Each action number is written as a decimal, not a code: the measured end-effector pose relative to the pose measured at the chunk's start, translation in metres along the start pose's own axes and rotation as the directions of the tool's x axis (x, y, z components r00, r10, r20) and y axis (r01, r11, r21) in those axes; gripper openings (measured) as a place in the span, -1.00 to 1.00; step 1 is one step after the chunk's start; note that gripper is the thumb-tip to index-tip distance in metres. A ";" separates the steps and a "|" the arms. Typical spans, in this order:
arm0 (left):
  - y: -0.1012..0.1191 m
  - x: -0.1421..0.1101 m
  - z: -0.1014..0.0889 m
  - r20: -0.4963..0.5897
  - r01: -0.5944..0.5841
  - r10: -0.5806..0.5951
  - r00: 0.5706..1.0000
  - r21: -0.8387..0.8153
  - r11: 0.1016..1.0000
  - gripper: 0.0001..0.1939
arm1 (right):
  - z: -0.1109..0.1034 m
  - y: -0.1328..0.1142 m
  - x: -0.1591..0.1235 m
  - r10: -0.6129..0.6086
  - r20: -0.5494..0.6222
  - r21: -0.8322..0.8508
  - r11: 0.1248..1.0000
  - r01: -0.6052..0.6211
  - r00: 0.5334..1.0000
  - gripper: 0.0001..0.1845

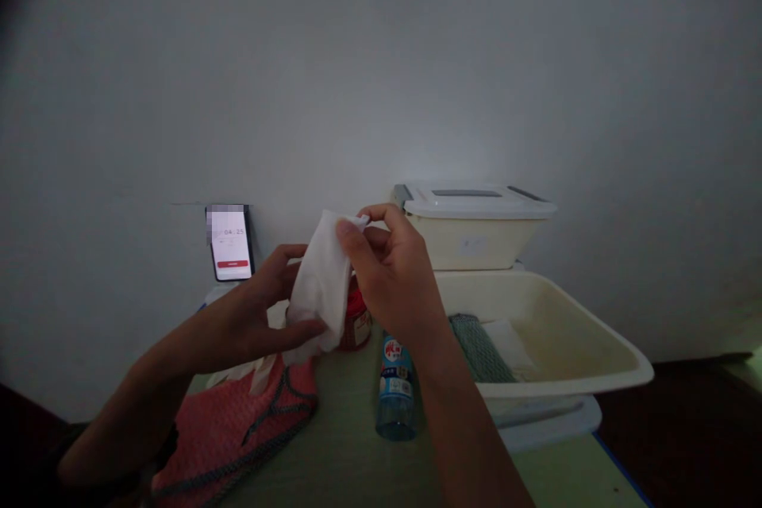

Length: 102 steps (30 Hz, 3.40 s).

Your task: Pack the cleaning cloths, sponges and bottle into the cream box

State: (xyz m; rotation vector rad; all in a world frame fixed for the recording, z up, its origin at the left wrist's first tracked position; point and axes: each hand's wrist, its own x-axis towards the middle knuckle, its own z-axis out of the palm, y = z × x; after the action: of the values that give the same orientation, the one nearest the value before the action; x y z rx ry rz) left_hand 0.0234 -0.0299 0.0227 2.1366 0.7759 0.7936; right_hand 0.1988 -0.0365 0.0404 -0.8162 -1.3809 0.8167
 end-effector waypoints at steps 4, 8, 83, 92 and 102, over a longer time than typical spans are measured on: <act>-0.001 0.000 -0.002 -0.038 0.000 0.004 0.999 0.094 0.996 -0.57 | -0.002 -0.001 0.000 0.003 -0.029 -0.005 1.000 -0.003 1.000 -0.77; -0.001 -0.001 -0.003 -0.087 -0.012 0.023 0.996 0.116 0.993 -0.59 | -0.005 -0.001 0.001 -0.022 -0.091 -0.020 1.000 0.021 0.996 -0.77; -0.022 0.003 -0.010 0.101 0.071 -0.056 0.993 -0.144 0.987 -0.77 | -0.012 0.004 0.006 -0.068 -0.181 -0.085 0.995 0.053 0.981 -0.73; -0.024 0.006 -0.012 0.036 0.131 -0.126 0.991 -0.306 0.943 -0.85 | -0.011 0.003 0.005 -0.078 -0.170 -0.043 0.996 0.072 0.982 -0.76; -0.028 0.008 -0.013 0.000 0.241 -0.244 0.970 -0.149 0.959 -0.65 | -0.012 0.004 0.006 -0.115 -0.197 -0.007 0.993 0.116 0.974 -0.77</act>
State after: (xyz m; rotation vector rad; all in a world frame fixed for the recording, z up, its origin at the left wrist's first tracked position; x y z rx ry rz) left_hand 0.0116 -0.0031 0.0108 1.8621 0.9380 0.7171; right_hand 0.2114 -0.0299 0.0398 -0.7836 -1.2377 0.6313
